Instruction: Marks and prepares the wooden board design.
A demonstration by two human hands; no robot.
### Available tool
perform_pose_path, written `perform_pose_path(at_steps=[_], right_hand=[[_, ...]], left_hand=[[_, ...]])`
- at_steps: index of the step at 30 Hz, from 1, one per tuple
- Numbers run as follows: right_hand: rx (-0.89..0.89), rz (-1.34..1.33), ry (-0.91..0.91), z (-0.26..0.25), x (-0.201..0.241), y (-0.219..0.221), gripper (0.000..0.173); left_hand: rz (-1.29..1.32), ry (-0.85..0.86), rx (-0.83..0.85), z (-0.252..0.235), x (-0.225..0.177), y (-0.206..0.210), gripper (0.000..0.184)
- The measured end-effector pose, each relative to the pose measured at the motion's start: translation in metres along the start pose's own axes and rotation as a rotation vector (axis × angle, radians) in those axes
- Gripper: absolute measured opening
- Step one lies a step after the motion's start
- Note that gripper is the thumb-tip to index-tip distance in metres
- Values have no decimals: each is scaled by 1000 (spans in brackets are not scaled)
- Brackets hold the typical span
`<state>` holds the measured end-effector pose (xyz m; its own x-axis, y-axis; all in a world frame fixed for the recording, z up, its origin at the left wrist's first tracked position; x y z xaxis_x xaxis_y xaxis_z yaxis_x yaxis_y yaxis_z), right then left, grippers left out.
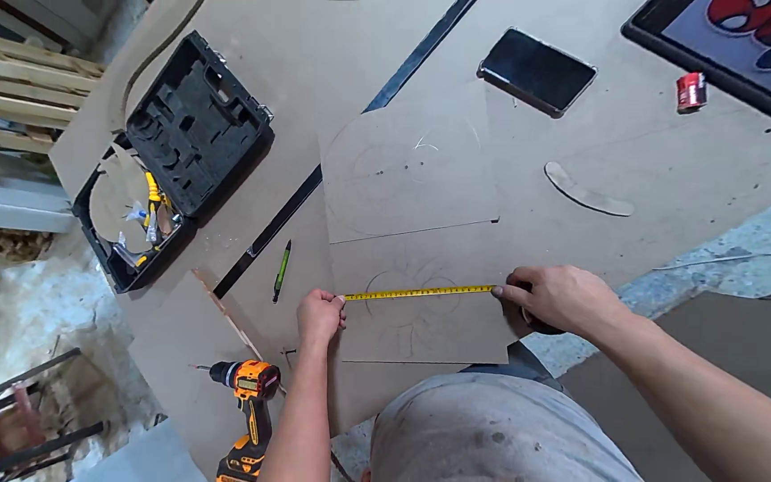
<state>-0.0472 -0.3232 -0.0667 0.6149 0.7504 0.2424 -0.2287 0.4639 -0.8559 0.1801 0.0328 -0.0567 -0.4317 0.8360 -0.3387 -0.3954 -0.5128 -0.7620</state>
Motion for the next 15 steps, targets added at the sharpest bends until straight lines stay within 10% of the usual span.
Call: perform_pose_path(at_steps=[11, 15], right_hand=[[-60, -43, -82, 4, 9, 0, 32], [-12, -8, -130, 1, 10, 2, 32]], left_hand=[[-505, 450, -362, -71, -30, -96, 64], [-632, 366, -232, -91, -31, -90, 34]])
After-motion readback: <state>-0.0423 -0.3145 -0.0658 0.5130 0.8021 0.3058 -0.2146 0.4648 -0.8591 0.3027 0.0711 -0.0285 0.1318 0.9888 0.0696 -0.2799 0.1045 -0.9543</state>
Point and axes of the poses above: each hand's wrist, its own z-axis away from the middle knuckle, its own y-axis out of the palm, x = y × z, the point moved 9 cm from there along -z, towards the middle knuckle, and after that the axes turned 14 degrees about -x, right-handed, at the moved point
